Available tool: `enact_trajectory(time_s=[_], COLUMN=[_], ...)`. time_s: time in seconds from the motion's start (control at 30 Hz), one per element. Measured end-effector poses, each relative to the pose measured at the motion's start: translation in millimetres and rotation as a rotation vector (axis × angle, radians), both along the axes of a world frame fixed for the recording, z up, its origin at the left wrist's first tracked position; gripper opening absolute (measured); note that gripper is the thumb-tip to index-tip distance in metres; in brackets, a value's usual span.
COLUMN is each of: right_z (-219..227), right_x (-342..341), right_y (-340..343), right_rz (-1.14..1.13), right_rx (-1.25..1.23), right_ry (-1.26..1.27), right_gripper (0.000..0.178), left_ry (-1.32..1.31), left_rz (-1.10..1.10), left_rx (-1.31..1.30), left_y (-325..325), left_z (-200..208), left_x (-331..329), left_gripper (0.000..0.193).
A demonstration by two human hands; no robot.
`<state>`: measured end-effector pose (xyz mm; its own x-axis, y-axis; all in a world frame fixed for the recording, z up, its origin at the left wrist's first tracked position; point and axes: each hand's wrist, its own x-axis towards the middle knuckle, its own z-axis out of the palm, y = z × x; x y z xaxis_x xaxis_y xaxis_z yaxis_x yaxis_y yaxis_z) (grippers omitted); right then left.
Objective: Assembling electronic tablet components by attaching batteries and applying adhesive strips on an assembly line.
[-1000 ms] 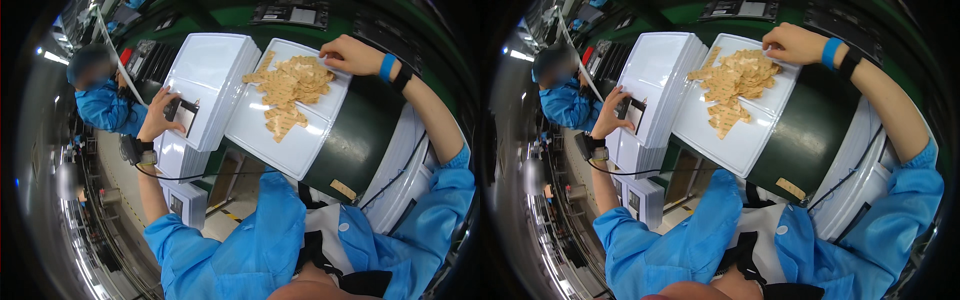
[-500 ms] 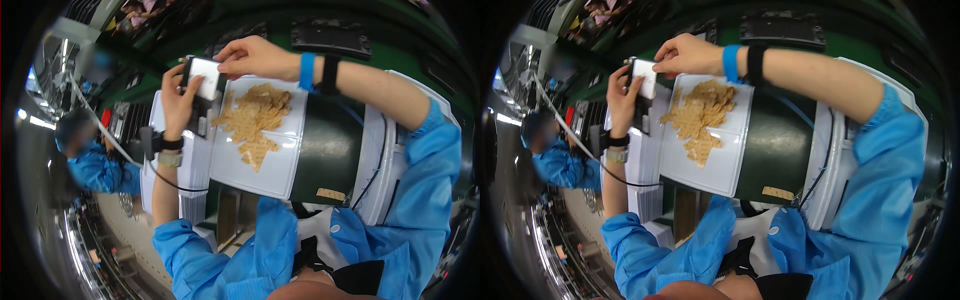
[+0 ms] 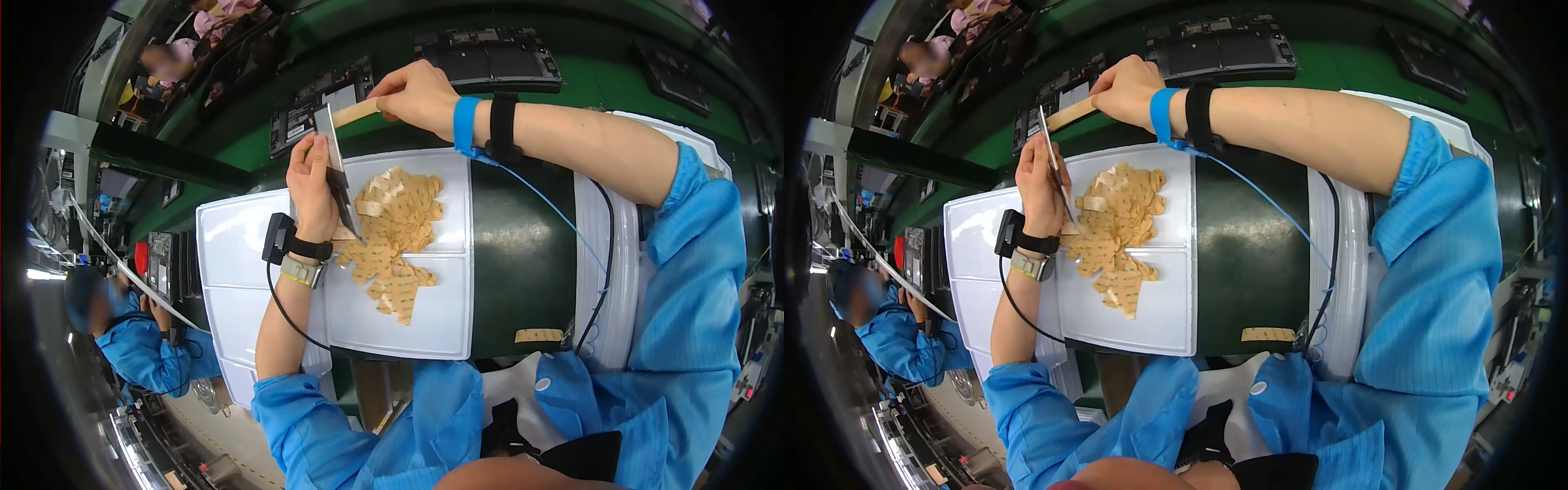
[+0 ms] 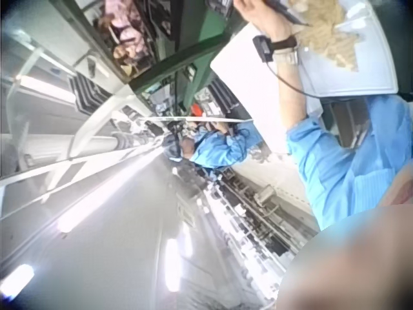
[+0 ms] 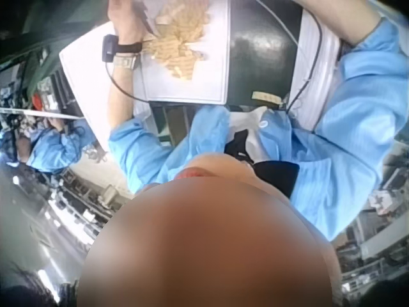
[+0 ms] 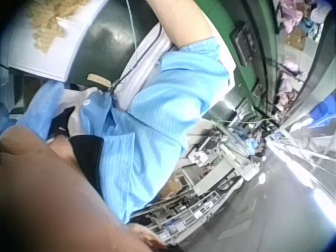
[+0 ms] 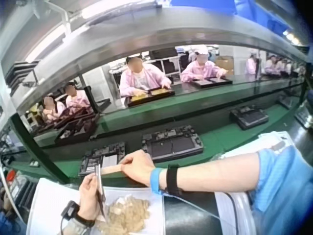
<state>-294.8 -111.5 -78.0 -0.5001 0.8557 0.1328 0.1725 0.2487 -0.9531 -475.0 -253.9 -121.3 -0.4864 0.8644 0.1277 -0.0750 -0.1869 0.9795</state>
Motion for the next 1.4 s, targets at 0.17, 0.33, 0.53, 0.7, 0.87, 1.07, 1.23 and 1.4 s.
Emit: enact_trajectory(time_s=[0.17,0.33,0.53,0.7,0.87,1.07,1.23,1.4], right_z=[16.5,20.9,23.2,12.2,17.9,15.6,15.3,11.6], right_x=[5.4,8.5,9.7,8.5,11.7,13.1,8.2,10.6], right_y=[-45.2,-52.7,-55.4,-43.2,-53.2,-84.4,-55.9,-75.4], right_rz=[0.302,0.339,0.399,0.321,0.343,0.422,0.290,0.353], right_rx=[-0.125,-0.241,-0.122,0.094,0.089,0.051,0.076,0.335], right_ry=[0.008,0.093,0.174,0.102,-0.015,0.105,0.019,0.002], right_gripper=[0.023,0.026,0.018,0.014,0.016,0.016,0.016,0.016], left_ry=[-0.091,-0.012,0.060,0.036,-0.159,0.065,-0.191,-0.219], left_rz=[0.089,0.138,-0.115,-0.271,-0.059,0.030,-0.006,0.116], left_rx=[-0.017,-0.101,-0.032,-0.009,0.090,0.101,0.073,0.184], left_y=[-1.5,-2.6,-9.7,-10.1,-6.3,-8.7,-12.0,-3.7], left_z=[3.3,4.0,6.5,16.2,13.6,13.2,27.1,11.4], left_x=[5.4,15.2,18.5,24.7,12.1,24.1,29.5,3.9], left_gripper=[0.044,0.050,0.055,0.068,0.066,0.070,0.079,0.066])
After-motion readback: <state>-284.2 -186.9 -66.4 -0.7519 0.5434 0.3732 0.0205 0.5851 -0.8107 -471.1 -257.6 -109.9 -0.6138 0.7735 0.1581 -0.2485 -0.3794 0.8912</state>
